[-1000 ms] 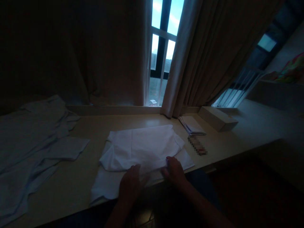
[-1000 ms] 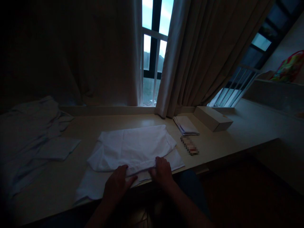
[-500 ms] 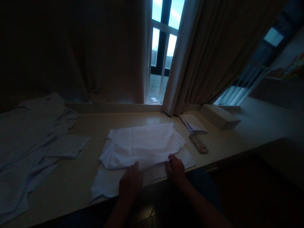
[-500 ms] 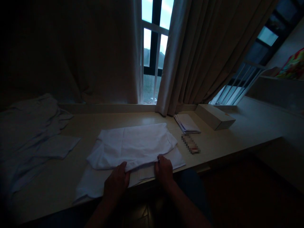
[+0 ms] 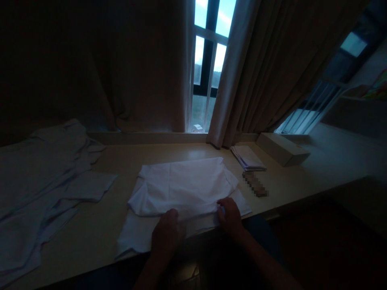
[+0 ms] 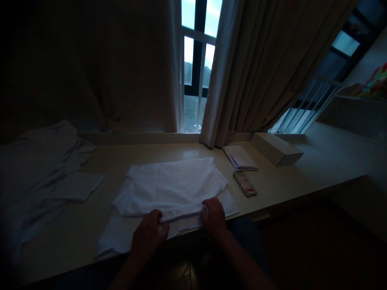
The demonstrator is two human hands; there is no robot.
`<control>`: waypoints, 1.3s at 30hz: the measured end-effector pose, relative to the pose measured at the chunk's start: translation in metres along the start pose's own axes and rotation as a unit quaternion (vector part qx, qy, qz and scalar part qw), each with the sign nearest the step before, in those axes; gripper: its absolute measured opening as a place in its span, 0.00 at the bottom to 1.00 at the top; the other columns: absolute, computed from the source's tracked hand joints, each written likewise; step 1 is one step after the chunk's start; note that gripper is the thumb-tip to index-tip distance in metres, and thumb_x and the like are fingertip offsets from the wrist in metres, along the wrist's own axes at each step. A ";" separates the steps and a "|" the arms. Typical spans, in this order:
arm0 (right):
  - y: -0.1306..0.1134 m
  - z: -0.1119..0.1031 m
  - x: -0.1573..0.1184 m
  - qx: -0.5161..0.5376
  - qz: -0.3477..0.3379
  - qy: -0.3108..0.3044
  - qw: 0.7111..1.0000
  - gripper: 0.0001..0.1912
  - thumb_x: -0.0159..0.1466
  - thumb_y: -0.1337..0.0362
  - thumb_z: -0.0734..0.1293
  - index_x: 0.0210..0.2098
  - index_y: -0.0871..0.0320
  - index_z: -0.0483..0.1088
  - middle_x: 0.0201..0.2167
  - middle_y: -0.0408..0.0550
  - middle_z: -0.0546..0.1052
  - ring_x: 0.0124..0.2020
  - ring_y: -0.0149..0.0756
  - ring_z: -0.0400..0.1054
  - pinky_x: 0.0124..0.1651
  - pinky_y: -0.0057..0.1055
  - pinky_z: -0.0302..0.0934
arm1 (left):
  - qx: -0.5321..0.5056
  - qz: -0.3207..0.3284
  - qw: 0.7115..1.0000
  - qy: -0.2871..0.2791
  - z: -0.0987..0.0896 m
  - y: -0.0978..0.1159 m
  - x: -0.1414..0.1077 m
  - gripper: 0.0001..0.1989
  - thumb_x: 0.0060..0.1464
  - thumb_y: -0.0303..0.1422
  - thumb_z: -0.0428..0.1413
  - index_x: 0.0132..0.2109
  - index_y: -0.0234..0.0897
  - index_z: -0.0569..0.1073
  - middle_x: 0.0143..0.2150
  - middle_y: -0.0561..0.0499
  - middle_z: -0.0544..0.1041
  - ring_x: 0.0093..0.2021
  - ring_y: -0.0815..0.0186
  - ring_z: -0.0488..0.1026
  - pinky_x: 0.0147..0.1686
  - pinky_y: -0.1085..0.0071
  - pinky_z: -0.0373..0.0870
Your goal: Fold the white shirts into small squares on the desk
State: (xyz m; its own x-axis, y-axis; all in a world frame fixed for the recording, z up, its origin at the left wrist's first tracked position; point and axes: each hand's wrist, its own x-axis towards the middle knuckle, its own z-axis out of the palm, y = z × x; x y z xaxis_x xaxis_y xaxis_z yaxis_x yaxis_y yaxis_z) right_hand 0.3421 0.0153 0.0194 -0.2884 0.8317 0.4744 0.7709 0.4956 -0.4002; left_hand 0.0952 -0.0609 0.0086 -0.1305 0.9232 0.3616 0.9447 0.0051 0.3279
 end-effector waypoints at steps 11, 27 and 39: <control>-0.043 0.044 0.022 -0.055 -0.094 -0.093 0.990 0.23 0.65 0.57 0.64 0.58 0.57 0.64 0.61 0.57 0.66 0.63 0.51 0.56 0.62 0.52 0.50 | 0.007 0.130 0.991 -0.029 -0.001 0.021 -0.006 0.20 0.60 0.37 0.50 0.59 0.45 0.68 0.62 0.46 0.68 0.60 0.55 0.65 0.58 0.52 0.58; -0.006 0.018 0.025 -0.065 0.012 -0.105 0.992 0.09 0.58 0.57 0.72 0.35 0.54 0.73 0.39 0.50 0.72 0.46 0.45 0.62 0.47 0.37 0.52 | 0.020 0.129 0.991 -0.035 -0.001 0.021 -0.003 0.18 0.60 0.38 0.50 0.57 0.53 0.71 0.63 0.47 0.68 0.61 0.55 0.64 0.57 0.52 0.59; 0.020 0.007 0.020 -0.052 -0.013 -0.077 0.996 0.14 0.59 0.73 0.64 0.44 0.55 0.72 0.44 0.51 0.73 0.48 0.43 0.62 0.50 0.37 0.54 | -0.006 0.127 0.992 -0.018 0.001 0.018 -0.004 0.18 0.60 0.38 0.51 0.56 0.50 0.72 0.62 0.45 0.68 0.60 0.54 0.65 0.57 0.51 0.59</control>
State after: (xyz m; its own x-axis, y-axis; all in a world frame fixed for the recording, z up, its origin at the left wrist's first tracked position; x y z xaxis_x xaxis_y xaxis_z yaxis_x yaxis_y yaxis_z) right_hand 0.3477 0.0435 0.0156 -0.3859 0.8515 0.3549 0.8149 0.4950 -0.3016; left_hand 0.1133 -0.0643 0.0119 0.1231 0.9070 0.4026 0.9418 -0.2347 0.2408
